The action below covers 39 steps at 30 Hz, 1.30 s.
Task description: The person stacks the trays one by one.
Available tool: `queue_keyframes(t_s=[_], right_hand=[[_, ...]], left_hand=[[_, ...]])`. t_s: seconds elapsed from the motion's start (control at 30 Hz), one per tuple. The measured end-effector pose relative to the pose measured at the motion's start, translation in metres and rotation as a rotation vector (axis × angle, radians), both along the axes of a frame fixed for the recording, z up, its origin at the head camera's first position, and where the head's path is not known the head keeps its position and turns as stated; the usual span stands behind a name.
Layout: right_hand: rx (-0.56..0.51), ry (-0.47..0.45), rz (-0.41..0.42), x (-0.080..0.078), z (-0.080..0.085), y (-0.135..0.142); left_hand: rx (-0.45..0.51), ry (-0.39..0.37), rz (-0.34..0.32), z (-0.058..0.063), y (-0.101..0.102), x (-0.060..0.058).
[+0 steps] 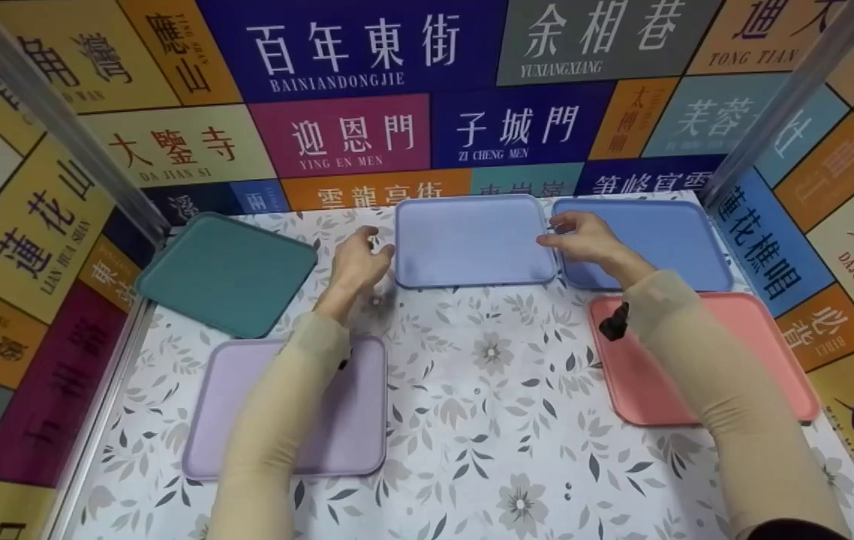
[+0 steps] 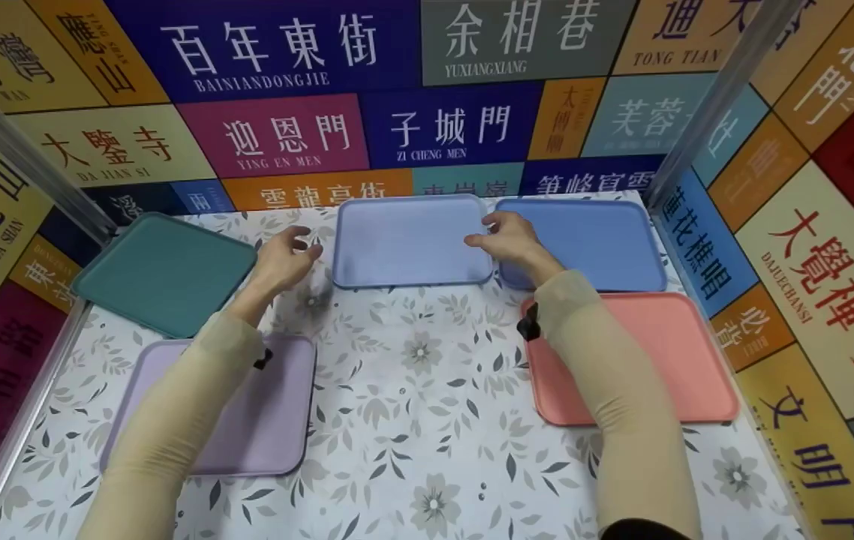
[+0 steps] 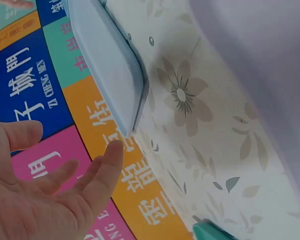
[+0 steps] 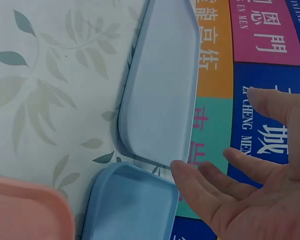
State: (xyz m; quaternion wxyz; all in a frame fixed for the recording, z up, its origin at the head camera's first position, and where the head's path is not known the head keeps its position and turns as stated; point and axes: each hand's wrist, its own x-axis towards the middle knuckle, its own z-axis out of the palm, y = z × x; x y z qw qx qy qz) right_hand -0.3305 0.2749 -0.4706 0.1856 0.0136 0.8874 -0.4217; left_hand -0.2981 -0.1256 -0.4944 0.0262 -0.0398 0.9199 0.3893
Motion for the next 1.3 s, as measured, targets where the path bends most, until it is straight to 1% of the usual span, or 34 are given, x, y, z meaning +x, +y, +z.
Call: queue_keyframes(t_s=[0.17,0.3,0.4,0.53,0.67,0.8,0.9,1.03,1.17,1.3], right_hand=[[-0.063,-0.095,-0.026,-0.013,-0.003,-0.001],[-0.074,-0.144,-0.053,-0.024,-0.007,-0.001],[-0.072,-0.168,-0.076,-0.032,-0.010,-0.003],[-0.069,-0.199,-0.096,-0.041,-0.013,-0.006],[-0.060,-0.208,-0.099,-0.046,-0.015,-0.009],[-0.061,-0.206,-0.101,-0.047,-0.018,-0.011],[-0.079,-0.207,-0.122,-0.046,-0.021,-0.009],[-0.093,-0.208,-0.136,-0.047,-0.021,-0.008],[-0.095,-0.205,-0.131,-0.048,-0.022,-0.009],[-0.111,-0.206,-0.122,-0.048,-0.026,-0.011]], left_hand=[[0.050,-0.053,0.028,0.000,-0.002,-0.012],[0.114,-0.155,0.055,-0.001,0.000,-0.022],[0.170,-0.233,0.089,-0.003,0.003,-0.030],[0.222,-0.289,0.136,-0.008,0.005,-0.038],[0.252,-0.302,0.155,-0.014,0.006,-0.045],[0.273,-0.321,0.159,-0.020,0.008,-0.050],[0.283,-0.329,0.146,-0.026,0.010,-0.052],[0.308,-0.303,0.120,-0.034,0.009,-0.055],[0.348,-0.288,0.108,-0.038,0.008,-0.057],[0.392,-0.308,0.110,-0.041,0.008,-0.059]])
